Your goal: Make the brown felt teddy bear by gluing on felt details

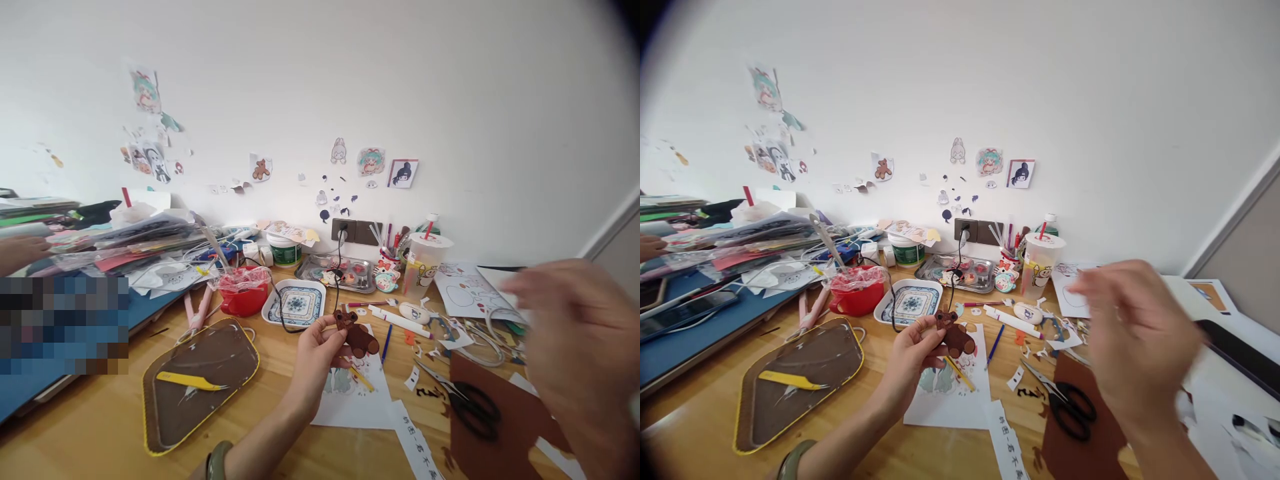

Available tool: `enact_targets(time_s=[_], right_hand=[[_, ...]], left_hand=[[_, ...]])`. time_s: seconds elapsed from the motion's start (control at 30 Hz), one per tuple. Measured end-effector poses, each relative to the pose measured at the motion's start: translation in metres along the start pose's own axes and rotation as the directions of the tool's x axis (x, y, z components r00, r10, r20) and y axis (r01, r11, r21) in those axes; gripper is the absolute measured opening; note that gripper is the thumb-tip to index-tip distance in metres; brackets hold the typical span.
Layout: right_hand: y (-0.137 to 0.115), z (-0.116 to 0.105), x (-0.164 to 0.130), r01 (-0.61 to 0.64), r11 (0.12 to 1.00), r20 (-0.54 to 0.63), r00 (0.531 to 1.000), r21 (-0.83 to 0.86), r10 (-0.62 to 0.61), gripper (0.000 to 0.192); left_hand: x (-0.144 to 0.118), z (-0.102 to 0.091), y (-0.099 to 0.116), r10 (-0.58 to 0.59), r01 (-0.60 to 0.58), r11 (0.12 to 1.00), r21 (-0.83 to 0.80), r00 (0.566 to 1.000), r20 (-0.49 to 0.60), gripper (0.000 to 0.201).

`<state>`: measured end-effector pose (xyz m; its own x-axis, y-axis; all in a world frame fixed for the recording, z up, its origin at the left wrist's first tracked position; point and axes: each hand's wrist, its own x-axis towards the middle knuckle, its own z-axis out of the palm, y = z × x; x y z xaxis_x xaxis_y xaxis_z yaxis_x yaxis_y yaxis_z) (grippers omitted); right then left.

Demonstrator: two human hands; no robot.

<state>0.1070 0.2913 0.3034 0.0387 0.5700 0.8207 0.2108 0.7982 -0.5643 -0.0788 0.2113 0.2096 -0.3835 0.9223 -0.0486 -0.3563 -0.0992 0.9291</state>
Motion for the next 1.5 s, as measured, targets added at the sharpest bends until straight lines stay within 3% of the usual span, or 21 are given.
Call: enact_targets(time_s=[0.03,0.07,0.1,0.13,0.2,0.23,0.3,0.37,0.5,0.63,0.83,1.0,1.1,1.33,1.43,1.5], right_hand=[[0.008,0.004,-0.003,-0.014,0.992,0.114,0.993,-0.126,0.028,0.01],[0.016,0.009,-0.007,-0.089,0.981,0.253,0.959,-0.173,0.132,0.024],[0.023,0.016,-0.014,-0.244,0.956,0.5,0.815,-0.161,0.293,0.03],[0.028,0.024,-0.021,-0.306,0.939,0.66,0.674,-0.159,0.332,0.027],[0.03,0.037,-0.035,-0.382,0.913,0.834,0.448,-0.147,0.321,0.029],[0.029,0.043,-0.041,-0.411,0.901,0.879,0.368,-0.139,0.304,0.031],[0.024,0.049,-0.049,-0.469,0.873,0.912,0.288,-0.133,0.294,0.031],[0.02,0.053,-0.052,-0.515,0.847,0.903,0.291,-0.131,0.316,0.031],[0.018,0.057,-0.054,-0.562,0.817,0.853,0.36,-0.125,0.378,0.03],[0.013,0.061,-0.063,-0.57,0.814,0.83,0.397,-0.111,0.391,0.028],[0.006,0.064,-0.071,-0.558,0.825,0.769,0.488,-0.089,0.413,0.028],[0.007,0.064,-0.071,-0.628,0.776,0.793,0.445,-0.054,0.416,0.03],[0.007,0.062,-0.068,-0.667,0.744,0.793,0.435,-0.033,0.426,0.033],[0.009,0.058,-0.058,-0.693,0.72,0.745,0.474,-0.011,0.469,0.033],[0.009,0.059,-0.058,-0.697,0.717,0.744,0.47,-0.016,0.474,0.031],[0.009,0.06,-0.059,-0.695,0.719,0.747,0.466,-0.023,0.474,0.03]], left_hand=[[0.0,0.0,0.001,0.0,0.0,1.0,-0.001,1.0,-0.003,0.025],[0.0,0.0,0.001,0.001,-0.001,1.0,0.0,1.0,-0.008,0.025],[0.0,0.0,0.002,0.002,-0.002,1.0,0.002,1.0,-0.014,0.025],[0.0,0.0,0.003,0.004,-0.004,1.0,0.006,1.0,-0.019,0.026],[0.001,-0.001,0.004,0.01,-0.009,1.0,0.018,1.0,-0.028,0.028],[0.001,-0.001,0.005,0.016,-0.015,1.0,0.024,0.999,-0.033,0.029],[0.001,-0.001,0.007,0.031,-0.03,0.999,0.032,0.999,-0.044,0.032],[-0.001,-0.001,0.01,0.056,-0.054,0.998,0.036,0.997,-0.061,0.036],[-0.003,0.0,0.012,0.098,-0.092,0.993,0.07,0.991,-0.092,0.032],[0.001,-0.003,0.008,0.109,-0.093,0.986,0.138,0.988,-0.114,0.018],[0.004,-0.007,0.002,0.172,-0.14,0.964,0.228,0.977,-0.126,0.018],[-0.006,-0.006,0.006,0.365,-0.31,0.884,0.349,0.925,-0.104,0.011],[-0.005,-0.01,0.011,0.447,-0.37,0.851,0.372,0.882,-0.146,0.015],[0.024,-0.039,0.021,0.427,-0.375,0.904,0.204,0.809,-0.405,0.035],[0.025,-0.038,0.021,0.419,-0.368,0.908,0.2,0.811,-0.408,0.042],[0.02,-0.032,0.019,0.424,-0.364,0.904,0.227,0.835,-0.351,0.032]])
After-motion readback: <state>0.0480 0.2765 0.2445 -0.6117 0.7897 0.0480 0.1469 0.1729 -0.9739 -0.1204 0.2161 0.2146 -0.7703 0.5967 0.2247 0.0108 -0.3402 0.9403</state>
